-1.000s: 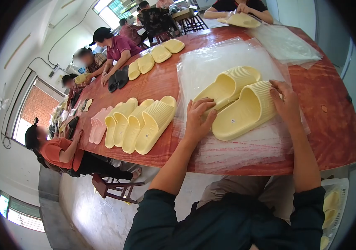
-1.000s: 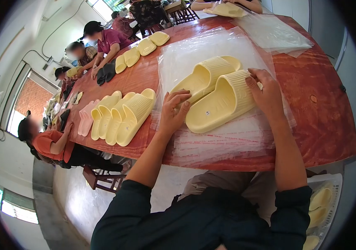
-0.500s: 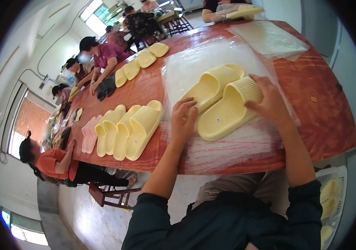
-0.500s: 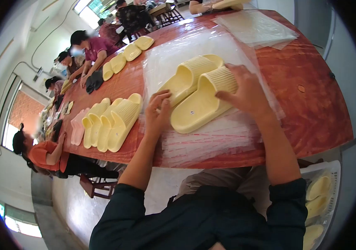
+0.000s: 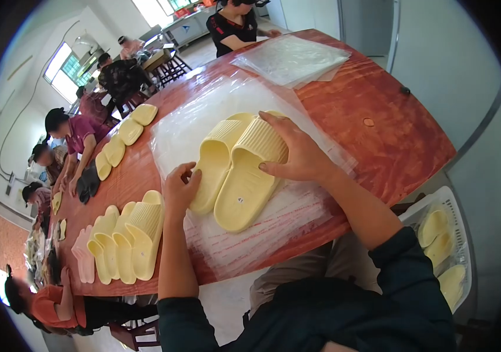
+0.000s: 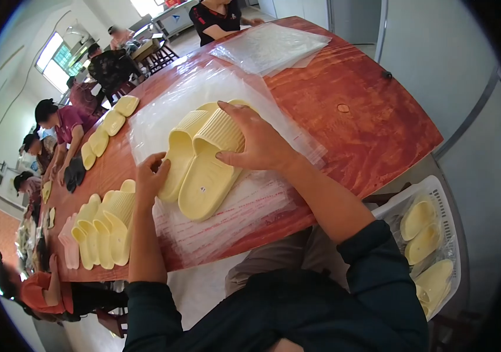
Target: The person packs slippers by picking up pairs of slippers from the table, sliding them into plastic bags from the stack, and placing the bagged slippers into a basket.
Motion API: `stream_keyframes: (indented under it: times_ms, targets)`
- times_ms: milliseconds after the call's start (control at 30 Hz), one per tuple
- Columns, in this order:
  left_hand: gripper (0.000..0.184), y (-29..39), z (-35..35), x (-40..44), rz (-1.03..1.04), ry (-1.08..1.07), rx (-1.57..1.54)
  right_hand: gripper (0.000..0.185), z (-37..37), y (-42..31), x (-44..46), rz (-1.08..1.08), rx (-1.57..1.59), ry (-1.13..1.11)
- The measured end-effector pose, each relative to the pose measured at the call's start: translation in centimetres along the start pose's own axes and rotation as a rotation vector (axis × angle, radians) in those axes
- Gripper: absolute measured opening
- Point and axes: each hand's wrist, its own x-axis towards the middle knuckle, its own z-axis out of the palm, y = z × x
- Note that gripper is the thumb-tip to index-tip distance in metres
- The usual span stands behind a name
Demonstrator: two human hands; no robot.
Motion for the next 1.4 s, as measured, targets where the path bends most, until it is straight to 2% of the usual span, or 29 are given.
stream_keyframes:
  times_ms: [133, 233, 267, 333, 400, 433, 500, 533, 600, 633, 700, 833, 900, 967, 1033, 1167, 1233, 1267, 1333, 1367, 1400]
  targets:
    - [0.029, -1.3, 0.5, -0.4, 0.089, 0.061, -0.112, 0.092, -0.2, -0.1, 0.2, -0.008, -0.012, -0.004]
    - [0.021, 1.3, -1.1, -2.1, 0.123, 0.226, -0.208, 0.089, -1.0, -0.1, 0.3, -0.103, -0.004, 0.034]
    - [0.021, 2.0, -1.2, -2.7, 0.121, 0.222, -0.217, 0.088, -1.5, -0.3, 0.4, -0.099, 0.031, 0.055]
    - [0.022, 3.0, -0.7, -3.7, -0.028, 0.197, -0.348, 0.086, -2.1, -0.2, 0.6, -0.087, 0.054, 0.066]
    - [0.022, 3.3, 0.9, -3.9, 0.008, 0.142, -0.341, 0.084, -2.2, 0.3, 0.7, -0.053, 0.058, 0.028]
    - [0.025, 3.0, 1.3, -3.8, 0.001, 0.050, -0.275, 0.084, -2.0, 0.6, 0.5, -0.049, 0.052, 0.026]
    - [0.027, 3.1, 1.9, -4.1, 0.027, 0.052, -0.254, 0.079, -1.7, 1.0, 0.6, -0.020, -0.328, 0.031]
    - [0.029, 3.2, 2.1, -4.2, 0.050, 0.055, -0.227, 0.079, -1.7, 1.1, 0.5, -0.019, -0.337, 0.032]
    - [0.031, 3.4, 2.0, -4.3, 0.050, 0.016, -0.258, 0.060, -1.6, 0.6, 0.6, -0.120, -0.290, 0.227]
    - [0.034, 3.4, 1.9, -4.3, 0.044, -0.022, -0.279, 0.060, -1.5, 0.3, 0.4, -0.124, -0.300, 0.223]
    - [0.035, 3.3, 2.3, -4.3, 0.066, 0.014, -0.267, 0.041, -1.0, -0.6, -0.3, -0.199, -0.281, 0.309]
    - [0.036, 2.7, 3.2, -4.2, 0.150, 0.140, -0.176, 0.032, 2.4, -2.9, -1.2, -0.223, -0.245, 0.131]
    - [0.036, 2.6, 3.5, -4.0, 0.150, 0.179, -0.178, 0.032, 4.0, -3.5, -1.1, 0.062, -0.190, 0.010]
    - [0.036, 2.5, 3.7, -4.0, 0.148, 0.211, -0.178, 0.031, 4.3, -3.8, -0.6, 0.137, -0.197, -0.015]
    - [0.037, 2.3, 4.0, -4.1, 0.176, 0.201, -0.111, 0.033, 5.3, -3.5, -0.1, 0.483, 0.215, 0.051]
    - [0.039, 1.8, 4.2, -3.8, 0.152, 0.181, -0.150, 0.038, 6.5, -3.6, -1.1, 0.504, 0.102, 0.101]
    - [0.038, 1.5, 4.4, -3.8, 0.127, 0.179, -0.198, 0.040, 6.1, -3.5, -0.7, 0.680, 0.591, 0.242]
    - [0.038, 1.7, 4.4, -3.9, 0.123, 0.170, -0.202, 0.040, 5.7, -3.8, -0.2, 0.691, 0.587, 0.243]
    - [0.038, 2.6, 3.9, -4.2, 0.137, 0.153, -0.129, 0.041, 5.0, -4.5, 1.1, 0.750, 0.346, 0.048]
    - [0.038, 3.0, 3.8, -4.4, 0.142, 0.141, -0.129, 0.041, 5.3, -4.1, 1.3, 0.758, 0.347, 0.058]
    - [0.038, 3.4, 3.6, -4.5, 0.143, 0.119, -0.103, 0.043, 5.7, -3.6, 1.6, 0.617, 0.034, 0.022]
